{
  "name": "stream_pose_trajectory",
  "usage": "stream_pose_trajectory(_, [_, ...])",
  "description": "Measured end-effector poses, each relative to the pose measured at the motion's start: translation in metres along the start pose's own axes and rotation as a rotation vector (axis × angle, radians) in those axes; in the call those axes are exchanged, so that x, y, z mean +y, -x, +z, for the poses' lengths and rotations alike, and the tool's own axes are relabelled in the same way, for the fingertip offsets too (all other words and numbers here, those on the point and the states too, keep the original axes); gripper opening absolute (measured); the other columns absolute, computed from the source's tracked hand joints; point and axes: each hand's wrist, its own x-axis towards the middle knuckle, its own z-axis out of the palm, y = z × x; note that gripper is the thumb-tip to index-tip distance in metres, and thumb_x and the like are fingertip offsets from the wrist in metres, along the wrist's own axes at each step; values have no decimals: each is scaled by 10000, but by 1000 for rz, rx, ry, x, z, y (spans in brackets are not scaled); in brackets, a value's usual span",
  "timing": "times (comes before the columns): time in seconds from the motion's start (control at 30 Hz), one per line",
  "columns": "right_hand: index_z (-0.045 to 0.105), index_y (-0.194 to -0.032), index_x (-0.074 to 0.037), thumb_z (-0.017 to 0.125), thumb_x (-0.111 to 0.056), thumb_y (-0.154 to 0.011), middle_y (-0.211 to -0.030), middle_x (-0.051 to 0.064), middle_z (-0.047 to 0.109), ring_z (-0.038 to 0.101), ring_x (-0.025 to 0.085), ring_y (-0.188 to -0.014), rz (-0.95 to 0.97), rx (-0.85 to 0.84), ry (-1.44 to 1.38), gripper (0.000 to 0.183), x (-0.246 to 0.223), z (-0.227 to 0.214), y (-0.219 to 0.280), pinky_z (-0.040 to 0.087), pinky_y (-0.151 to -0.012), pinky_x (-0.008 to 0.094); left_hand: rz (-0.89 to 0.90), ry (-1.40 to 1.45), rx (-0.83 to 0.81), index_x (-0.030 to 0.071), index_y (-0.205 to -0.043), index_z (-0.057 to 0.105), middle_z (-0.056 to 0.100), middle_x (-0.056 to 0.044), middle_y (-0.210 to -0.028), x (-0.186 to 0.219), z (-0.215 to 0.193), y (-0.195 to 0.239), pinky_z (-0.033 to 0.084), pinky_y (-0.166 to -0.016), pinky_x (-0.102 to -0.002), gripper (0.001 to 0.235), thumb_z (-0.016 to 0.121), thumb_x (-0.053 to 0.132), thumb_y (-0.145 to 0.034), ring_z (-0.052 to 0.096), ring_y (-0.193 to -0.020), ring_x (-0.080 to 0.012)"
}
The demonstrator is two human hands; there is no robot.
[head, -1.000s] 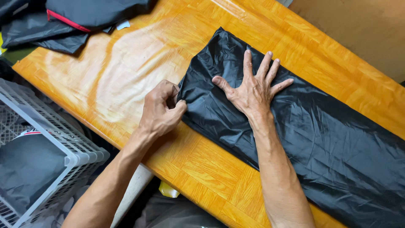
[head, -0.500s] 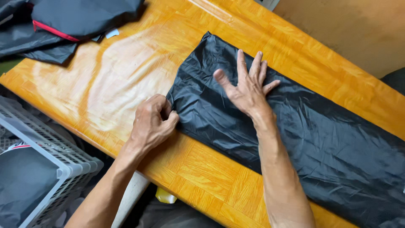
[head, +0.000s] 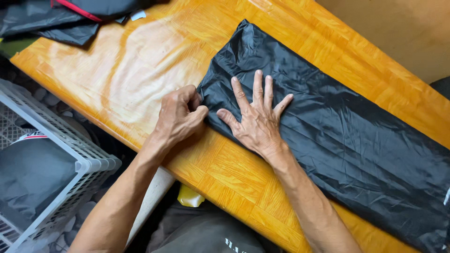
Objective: The person folds a black drawstring bag on a wooden table, secures the drawstring, and places it into a white plastic basket. They then retrieve a larger black fabric item from a blue bin, brush it with a feather duster, and fold it on the table.
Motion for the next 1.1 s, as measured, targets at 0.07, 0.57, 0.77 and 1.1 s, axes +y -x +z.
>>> stream_pose_trajectory(0.07, [332, -1614, -300, 437, -749, -932, -1676, 260, 152, 139, 501, -1528, -30, 94, 42, 823, 1, 2, 0, 87, -984, 912, -74, 33, 56, 140, -719, 453, 512, 21, -627, 8, -2, -2, 395, -569, -336, 160, 606, 143, -670, 457, -580, -150])
stream_pose_trajectory(0.57, [577, -1441, -99, 477, -730, -859, -1546, 282, 440, 229, 527, -1499, 5, -11, -112, 863, -11, -45, 8, 19, -1047, 922, 306, -620, -656, 148, -1638, 292, 246, -114, -1721, 68, 93, -115, 48, -1212, -739, 727, 249, 585, -1059, 123, -1594, -391])
stream_pose_trajectory(0.77, [469, -1520, -225, 465, -715, -900, -1675, 250, 166, 42, 510, -1551, 5, -57, -80, 790, -4, -25, 3, -16, -1040, 916, 157, -668, -588, 81, -1670, 189, 153, -139, -1748, 41, 106, -152, 53, -1219, -729, 917, 205, 731, -1022, 84, -1611, -338])
stream_pose_trajectory(1.1, [328, -1600, -256, 432, -713, -937, -1679, 282, 143, 81, 499, -1558, -10, -67, -82, 812, 0, -21, 6, -28, -1067, 886, 126, -669, -486, 121, -1683, 151, 117, -103, -1755, 6, 96, -183, -2, -1266, -654, 960, 200, 802, -1008, 22, -1606, -342])
